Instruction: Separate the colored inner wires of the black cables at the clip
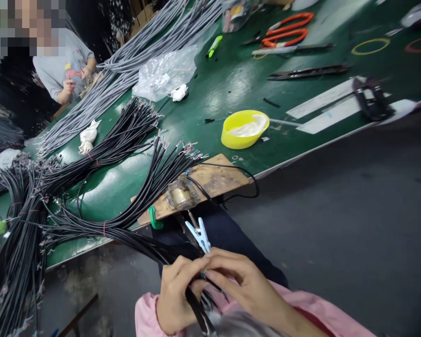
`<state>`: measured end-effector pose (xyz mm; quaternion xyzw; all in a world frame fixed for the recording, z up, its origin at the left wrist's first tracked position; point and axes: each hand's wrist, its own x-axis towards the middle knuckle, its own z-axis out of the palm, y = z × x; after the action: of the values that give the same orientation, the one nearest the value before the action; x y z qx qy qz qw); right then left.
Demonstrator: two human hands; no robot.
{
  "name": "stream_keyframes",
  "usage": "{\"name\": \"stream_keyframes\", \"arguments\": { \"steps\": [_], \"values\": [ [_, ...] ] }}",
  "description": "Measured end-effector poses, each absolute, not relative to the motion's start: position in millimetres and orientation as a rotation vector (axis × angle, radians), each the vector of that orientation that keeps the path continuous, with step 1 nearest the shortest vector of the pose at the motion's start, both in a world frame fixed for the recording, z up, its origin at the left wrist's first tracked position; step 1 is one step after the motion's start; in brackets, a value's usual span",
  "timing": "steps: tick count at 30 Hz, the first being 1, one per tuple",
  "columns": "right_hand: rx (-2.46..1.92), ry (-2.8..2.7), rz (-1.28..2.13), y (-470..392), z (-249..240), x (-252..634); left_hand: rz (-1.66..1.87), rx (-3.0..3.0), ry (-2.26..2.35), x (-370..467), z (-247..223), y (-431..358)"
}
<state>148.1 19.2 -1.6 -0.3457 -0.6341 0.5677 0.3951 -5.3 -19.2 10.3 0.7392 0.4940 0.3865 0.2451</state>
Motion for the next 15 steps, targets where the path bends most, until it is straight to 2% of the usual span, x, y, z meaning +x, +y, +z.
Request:
{"name": "stream_keyframes", "arguments": {
  "steps": [7, 15],
  "values": [
    [-1.021, -1.661, 1.045, 23, 2, 157, 1.123, 1.974, 1.286, -10, 11, -24],
    [-0.794, -1.768, 1.301, 22, 7, 159, 1.134, 2.016, 1.256, -10, 11, -21]
  ]
}}
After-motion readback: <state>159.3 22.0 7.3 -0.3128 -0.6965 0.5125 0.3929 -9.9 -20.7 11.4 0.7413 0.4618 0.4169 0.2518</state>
